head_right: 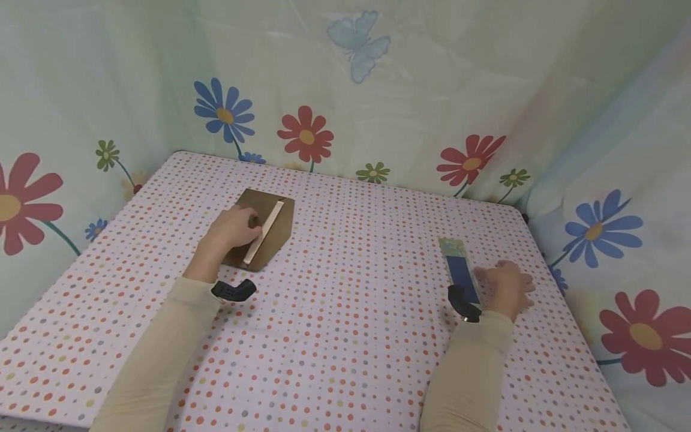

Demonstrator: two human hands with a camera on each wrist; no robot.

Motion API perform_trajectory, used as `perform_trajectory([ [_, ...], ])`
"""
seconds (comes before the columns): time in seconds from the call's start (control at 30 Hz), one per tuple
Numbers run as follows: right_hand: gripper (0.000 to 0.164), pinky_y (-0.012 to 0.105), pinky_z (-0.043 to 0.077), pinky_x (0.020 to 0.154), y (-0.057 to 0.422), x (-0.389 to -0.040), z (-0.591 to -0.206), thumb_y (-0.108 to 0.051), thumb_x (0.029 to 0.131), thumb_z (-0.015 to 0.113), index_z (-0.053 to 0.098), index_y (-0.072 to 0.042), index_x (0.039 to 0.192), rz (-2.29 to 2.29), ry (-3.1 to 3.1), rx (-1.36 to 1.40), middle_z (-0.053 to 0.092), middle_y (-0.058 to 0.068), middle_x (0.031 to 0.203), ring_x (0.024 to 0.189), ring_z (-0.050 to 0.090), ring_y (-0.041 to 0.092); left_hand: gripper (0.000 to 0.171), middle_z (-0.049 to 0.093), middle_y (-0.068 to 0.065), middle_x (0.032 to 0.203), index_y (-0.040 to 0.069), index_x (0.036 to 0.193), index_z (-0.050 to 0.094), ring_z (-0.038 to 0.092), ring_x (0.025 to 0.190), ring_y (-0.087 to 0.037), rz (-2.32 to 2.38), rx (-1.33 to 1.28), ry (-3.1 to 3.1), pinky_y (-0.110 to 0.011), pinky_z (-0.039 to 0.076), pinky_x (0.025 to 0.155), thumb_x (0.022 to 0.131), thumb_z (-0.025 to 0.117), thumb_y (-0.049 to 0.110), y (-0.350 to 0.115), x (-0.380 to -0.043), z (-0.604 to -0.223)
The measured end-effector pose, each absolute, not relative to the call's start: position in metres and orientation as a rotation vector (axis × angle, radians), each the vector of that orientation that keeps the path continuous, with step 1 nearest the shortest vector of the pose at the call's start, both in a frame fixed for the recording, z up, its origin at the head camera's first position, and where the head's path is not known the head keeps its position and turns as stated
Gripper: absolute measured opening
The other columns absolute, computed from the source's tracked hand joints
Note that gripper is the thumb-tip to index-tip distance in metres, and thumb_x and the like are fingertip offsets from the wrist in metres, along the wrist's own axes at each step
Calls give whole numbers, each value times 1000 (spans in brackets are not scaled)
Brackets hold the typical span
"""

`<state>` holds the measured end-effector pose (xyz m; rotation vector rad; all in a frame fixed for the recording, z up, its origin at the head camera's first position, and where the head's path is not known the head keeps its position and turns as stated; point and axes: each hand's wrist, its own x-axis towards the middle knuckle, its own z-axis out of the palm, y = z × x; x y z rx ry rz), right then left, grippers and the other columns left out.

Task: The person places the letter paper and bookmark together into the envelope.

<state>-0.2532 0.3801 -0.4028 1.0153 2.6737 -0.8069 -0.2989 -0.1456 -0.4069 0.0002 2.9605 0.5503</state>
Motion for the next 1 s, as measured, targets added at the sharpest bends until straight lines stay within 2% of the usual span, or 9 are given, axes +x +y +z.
perform_trajectory([
  [0.23, 67, 73, 5, 107, 379, -254, -408, -33, 92, 57, 31, 1, 144, -812, 2705, 1036, 6, 39, 149, 137, -2, 59, 52, 41, -22, 142, 8, 137, 48, 41, 127, -47, 550, 13, 2966, -60, 42, 96, 90, 51, 32, -145, -300, -408],
  [0.5, 59, 72, -1, 107, 379, -258, -408, -31, 93, 56, 37, 0, 141, -841, 2661, 1038, 10, 32, 153, 137, -8, 59, 53, 40, -22, 142, 9, 137, 47, 41, 126, -46, 556, 1, 2958, -60, 42, 96, 90, 52, 32, -146, -300, -408],
  [0.77, 57, 73, -2, 106, 380, -260, -409, -30, 94, 53, 37, -1, 142, -882, 2653, 1041, 13, 31, 153, 138, 1, 57, 52, 39, -22, 143, 9, 137, 48, 41, 126, -46, 558, -2, 2957, -61, 42, 96, 90, 51, 32, -146, -299, -409],
  [0.87, 62, 71, 5, 109, 378, -257, -409, -31, 95, 52, 32, -2, 146, -934, 2672, 1123, 16, 30, 152, 139, 9, 54, 53, 39, -22, 143, 9, 137, 47, 41, 126, -46, 554, 1, 2958, -61, 42, 96, 90, 51, 32, -146, -299, -409],
  [1.0, 66, 63, 19, 111, 377, -254, -406, -35, 95, 51, 27, -2, 148, -1016, 2664, 1158, 19, 28, 153, 139, 18, 50, 53, 38, -22, 143, 9, 137, 47, 40, 127, -46, 549, 1, 2957, -61, 42, 96, 90, 51, 33, -146, -300, -409],
])
